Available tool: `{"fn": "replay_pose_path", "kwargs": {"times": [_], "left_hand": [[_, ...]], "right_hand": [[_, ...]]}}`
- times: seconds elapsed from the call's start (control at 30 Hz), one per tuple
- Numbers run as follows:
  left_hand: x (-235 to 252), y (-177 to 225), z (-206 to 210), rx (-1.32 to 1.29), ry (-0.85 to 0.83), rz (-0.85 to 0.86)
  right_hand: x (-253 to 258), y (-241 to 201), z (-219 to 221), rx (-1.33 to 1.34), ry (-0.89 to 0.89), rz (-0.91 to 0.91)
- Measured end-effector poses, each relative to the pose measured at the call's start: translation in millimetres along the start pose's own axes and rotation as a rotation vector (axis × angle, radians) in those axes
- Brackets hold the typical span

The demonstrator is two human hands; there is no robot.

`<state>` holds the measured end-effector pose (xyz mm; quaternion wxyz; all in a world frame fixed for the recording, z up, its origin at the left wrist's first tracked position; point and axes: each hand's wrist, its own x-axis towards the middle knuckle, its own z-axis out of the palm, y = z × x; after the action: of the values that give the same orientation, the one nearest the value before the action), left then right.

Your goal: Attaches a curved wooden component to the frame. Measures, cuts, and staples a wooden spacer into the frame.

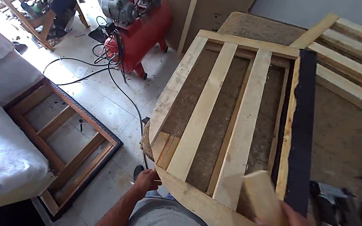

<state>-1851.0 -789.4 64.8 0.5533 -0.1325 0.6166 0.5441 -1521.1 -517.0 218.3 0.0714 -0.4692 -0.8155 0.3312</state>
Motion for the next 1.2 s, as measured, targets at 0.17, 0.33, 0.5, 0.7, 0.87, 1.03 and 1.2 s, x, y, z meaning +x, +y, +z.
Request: {"fn": "replay_pose_path", "kwargs": {"times": [0.17, 0.33, 0.5, 0.7, 0.87, 1.03, 1.2], "left_hand": [[-3, 7, -51, 0.210, -0.029, -0.074], [-19, 37, -109, 0.252, -0.169, -0.039], [-39, 86, -130, 0.227, -0.496, 0.024], [-51, 117, -111, 0.407, -0.745, 0.126], [-48, 118, -106, 0.286, -0.663, 0.126], [-51, 113, -98, 0.035, -0.602, 0.129], [-51, 116, -75, -0.082, -0.525, 0.142]], "right_hand": [[-29, -93, 83, 0.010, -0.179, -0.046], [-54, -150, 144, -0.055, -0.274, -0.002], [-55, -194, 174, -0.162, -0.312, -0.163], [-51, -227, 192, -0.218, -0.256, -0.365], [-39, -224, 188, -0.008, -0.136, -0.100], [-10, -212, 195, 0.541, -0.168, 0.200], [24, -225, 194, 0.821, -0.163, 0.288]]}}
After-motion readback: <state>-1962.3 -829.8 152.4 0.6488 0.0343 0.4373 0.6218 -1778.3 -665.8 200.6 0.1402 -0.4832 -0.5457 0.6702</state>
